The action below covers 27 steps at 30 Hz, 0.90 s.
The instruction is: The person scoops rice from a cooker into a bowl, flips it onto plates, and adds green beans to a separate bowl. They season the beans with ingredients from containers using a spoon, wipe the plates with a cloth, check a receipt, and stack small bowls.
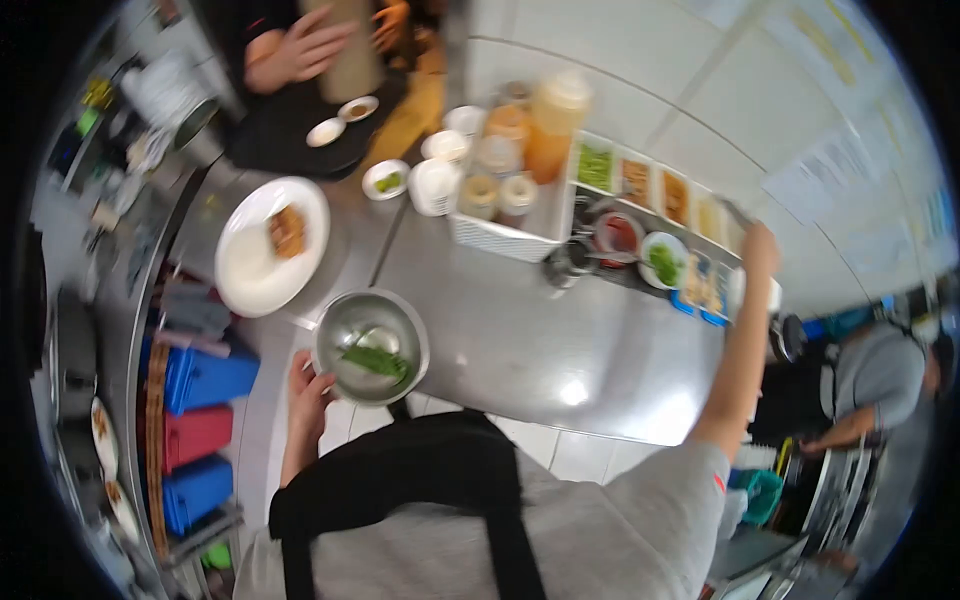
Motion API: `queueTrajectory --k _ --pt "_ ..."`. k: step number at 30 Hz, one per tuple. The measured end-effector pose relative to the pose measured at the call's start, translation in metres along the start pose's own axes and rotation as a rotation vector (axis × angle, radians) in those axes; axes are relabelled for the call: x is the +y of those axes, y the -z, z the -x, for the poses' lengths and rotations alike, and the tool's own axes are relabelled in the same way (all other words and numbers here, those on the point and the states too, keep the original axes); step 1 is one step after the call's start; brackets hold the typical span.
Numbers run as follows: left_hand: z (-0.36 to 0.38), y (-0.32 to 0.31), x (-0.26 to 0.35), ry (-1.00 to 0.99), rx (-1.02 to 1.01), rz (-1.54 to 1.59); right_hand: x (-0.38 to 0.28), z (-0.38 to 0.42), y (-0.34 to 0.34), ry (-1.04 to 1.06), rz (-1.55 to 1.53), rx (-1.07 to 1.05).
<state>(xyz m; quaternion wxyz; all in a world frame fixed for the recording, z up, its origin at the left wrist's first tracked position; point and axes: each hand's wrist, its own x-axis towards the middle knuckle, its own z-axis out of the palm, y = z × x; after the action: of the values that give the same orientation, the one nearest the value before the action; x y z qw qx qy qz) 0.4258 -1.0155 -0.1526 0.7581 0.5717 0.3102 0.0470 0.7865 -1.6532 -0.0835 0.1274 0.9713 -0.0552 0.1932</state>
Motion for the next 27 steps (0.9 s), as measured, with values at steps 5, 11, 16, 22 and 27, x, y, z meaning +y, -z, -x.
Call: queueTrajectory --k 5,11,16,22,27 --pt "-0.01 0.014 0.0 -0.069 -0.045 0.15 -0.015 0.074 -0.017 0.003 -0.053 0.041" --pt "-0.017 0.043 0.008 -0.139 -0.063 0.125 0.011 0.083 -0.023 -0.458 -0.738 -0.087" --pt "-0.004 0.074 0.019 -0.209 -0.026 0.038 -0.19 0.175 0.158 0.119 -1.442 0.033" --pt "0.003 0.101 0.03 -0.266 0.026 0.124 -0.413 0.24 0.25 0.839 -0.969 -0.463" --pt "0.002 0.127 0.027 -0.29 0.044 0.099 -0.512 0.274 0.256 1.25 -0.704 -0.285"
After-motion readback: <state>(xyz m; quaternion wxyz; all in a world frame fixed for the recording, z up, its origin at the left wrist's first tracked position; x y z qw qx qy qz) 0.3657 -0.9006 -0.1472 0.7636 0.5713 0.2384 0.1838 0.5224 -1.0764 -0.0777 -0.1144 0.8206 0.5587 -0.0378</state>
